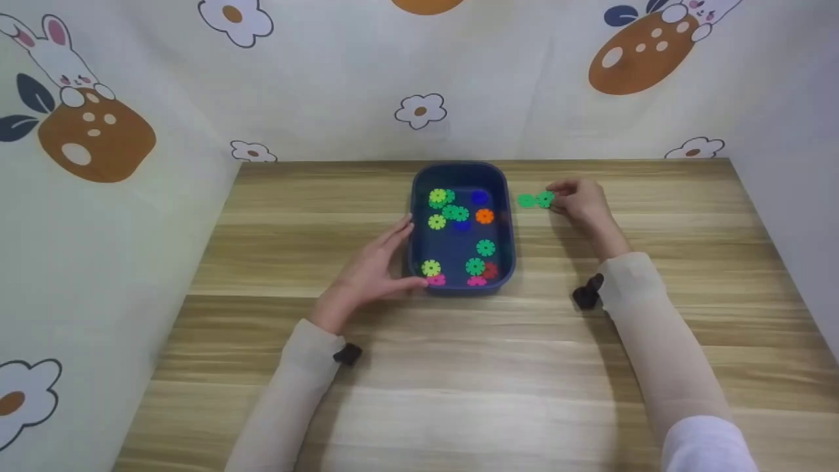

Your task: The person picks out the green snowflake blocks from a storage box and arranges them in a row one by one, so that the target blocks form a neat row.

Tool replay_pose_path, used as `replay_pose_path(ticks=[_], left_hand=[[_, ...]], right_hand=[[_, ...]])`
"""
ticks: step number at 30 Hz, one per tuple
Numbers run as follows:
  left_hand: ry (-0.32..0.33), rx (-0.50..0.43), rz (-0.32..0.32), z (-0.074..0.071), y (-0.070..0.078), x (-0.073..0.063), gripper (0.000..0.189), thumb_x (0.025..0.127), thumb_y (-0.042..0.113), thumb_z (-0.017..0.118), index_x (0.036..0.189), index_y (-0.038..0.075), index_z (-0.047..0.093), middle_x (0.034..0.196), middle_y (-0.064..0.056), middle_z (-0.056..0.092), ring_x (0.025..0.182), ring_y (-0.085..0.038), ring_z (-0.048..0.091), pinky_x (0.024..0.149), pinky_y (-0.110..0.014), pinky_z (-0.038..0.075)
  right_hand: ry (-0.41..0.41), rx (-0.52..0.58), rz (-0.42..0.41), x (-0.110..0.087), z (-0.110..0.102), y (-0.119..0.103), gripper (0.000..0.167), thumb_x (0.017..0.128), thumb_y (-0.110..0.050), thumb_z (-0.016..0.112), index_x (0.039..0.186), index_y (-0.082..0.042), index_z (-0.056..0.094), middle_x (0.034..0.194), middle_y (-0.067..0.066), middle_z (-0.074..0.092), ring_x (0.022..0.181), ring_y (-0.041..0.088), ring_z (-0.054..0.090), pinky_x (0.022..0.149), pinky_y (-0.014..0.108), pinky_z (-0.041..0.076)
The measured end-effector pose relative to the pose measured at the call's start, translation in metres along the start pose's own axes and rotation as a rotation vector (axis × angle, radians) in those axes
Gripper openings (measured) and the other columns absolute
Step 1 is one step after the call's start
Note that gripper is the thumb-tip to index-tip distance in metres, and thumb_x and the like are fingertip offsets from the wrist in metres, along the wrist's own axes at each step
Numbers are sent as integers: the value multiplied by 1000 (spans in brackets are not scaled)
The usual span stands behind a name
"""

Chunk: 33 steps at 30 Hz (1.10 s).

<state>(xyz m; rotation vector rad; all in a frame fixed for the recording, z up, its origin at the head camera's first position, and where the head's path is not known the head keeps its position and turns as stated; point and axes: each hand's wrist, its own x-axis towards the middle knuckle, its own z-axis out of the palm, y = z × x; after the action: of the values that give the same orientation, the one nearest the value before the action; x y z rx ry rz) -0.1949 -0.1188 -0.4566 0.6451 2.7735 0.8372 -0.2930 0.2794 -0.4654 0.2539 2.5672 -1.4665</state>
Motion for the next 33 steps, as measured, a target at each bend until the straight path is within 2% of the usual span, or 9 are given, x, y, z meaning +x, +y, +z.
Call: replay_pose_path(ticks=[5,10,14,25,33], left_hand=[[3,-22,-1,0,1,0,104,77,62,76,159,19,28,169,8,16,153,-24,28,121,-51,32],[-3,-40,-11,-1,1,0,103,78,61,77,159,20,27,169,9,15,153,-24,27,121,-53,31],[-5,-40,-13,-1,1,1,103,78,61,76,159,20,27,169,12,14,153,-24,26,121,-52,30],[-4,-26,-14,1,0,0,104,77,62,76,159,20,27,168,12,13,154,-24,26,121,-52,31],[11,-10,16,0,0,-1,105,76,61,77,158,17,29,169,7,17,152,-25,29,122,-51,31]], right_hand=[[14,-19,5,-1,-1,-2,27,97,2,55,122,6,65,120,18,65,91,6,58,72,9,53],[22,34,17,-2,-2,-4,27,97,3,56,122,8,63,114,15,65,92,8,60,76,12,55],[42,9,7,-4,-3,-3,27,95,2,57,121,7,65,114,16,69,94,10,62,74,11,53],[34,46,22,-7,-4,-4,32,98,-8,57,127,3,62,125,17,65,98,10,61,76,12,53],[55,-5,-32,-10,-4,-9,32,98,-11,58,127,2,64,123,17,63,91,8,60,71,14,53]])
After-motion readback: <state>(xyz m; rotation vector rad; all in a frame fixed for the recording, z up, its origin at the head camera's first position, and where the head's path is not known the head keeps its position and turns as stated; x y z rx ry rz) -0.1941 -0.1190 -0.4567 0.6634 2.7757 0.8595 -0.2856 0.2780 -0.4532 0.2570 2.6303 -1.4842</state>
